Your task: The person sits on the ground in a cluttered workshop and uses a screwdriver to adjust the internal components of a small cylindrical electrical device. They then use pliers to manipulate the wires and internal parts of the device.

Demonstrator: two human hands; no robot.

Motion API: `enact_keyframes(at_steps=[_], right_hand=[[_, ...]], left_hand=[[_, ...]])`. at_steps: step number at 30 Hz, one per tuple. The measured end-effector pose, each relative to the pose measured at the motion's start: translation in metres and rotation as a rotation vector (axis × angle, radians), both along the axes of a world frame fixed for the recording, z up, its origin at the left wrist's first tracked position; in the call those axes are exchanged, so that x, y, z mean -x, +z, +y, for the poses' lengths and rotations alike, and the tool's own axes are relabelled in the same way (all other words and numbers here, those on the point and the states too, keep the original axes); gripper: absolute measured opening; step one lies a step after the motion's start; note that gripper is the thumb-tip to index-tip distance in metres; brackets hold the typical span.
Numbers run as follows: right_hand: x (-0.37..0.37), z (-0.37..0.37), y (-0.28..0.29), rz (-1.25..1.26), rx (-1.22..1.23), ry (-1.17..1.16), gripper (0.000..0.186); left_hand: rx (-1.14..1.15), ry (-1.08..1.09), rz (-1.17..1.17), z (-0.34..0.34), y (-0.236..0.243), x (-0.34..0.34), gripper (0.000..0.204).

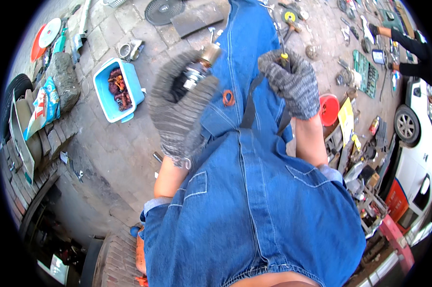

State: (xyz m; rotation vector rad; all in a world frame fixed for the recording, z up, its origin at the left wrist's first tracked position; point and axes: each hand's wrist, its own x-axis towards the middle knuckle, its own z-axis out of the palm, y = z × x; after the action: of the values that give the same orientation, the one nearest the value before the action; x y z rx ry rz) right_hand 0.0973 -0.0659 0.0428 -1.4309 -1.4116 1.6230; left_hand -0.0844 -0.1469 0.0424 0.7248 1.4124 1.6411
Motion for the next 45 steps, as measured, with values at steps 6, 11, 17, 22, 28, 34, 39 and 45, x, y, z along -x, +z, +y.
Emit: enact_keyframes(at_steps=[6,11,17,22,28,34,39,45], right_hand=[[-0.026,0.007,-0.055,-0.418,-0.238,0.138,0.023],[-0.004,0.008,-0.054,-0.686,-0.317,0.345,0.037],[-0.003,0.007,-0.063,-0.687,-0.353,0.369,0.047],[-0.004,0.000,-0.045,-0.321,-0.282,0.116,0.025],[0.003,-0.002,-0.006,0.015,-0.069,0.006,0.019],[0.020,-0.007,0.010,0.100,-0.193,0.141,0.028],[0.033,-0.018,0.019,0.158,-0.251,0.086,0.029],[0.038,-0.030,0.013,0.004,-0.455,0.098,0.030]], left_hand=[[0.078,0.121,0.055,-0.005,-0.019,0.013,0.044],[0.102,0.125,0.036,-0.008,-0.025,0.017,0.043],[0.113,0.099,0.041,-0.007,-0.026,0.015,0.043],[0.098,0.051,0.064,-0.008,-0.024,0.013,0.045],[0.012,-0.021,0.050,-0.005,-0.013,0.007,0.050],[-0.017,-0.009,0.027,-0.006,-0.012,0.003,0.054],[0.027,-0.082,-0.335,-0.008,-0.011,0.006,0.053],[0.016,-0.100,-0.321,-0.008,-0.009,0.005,0.050]])
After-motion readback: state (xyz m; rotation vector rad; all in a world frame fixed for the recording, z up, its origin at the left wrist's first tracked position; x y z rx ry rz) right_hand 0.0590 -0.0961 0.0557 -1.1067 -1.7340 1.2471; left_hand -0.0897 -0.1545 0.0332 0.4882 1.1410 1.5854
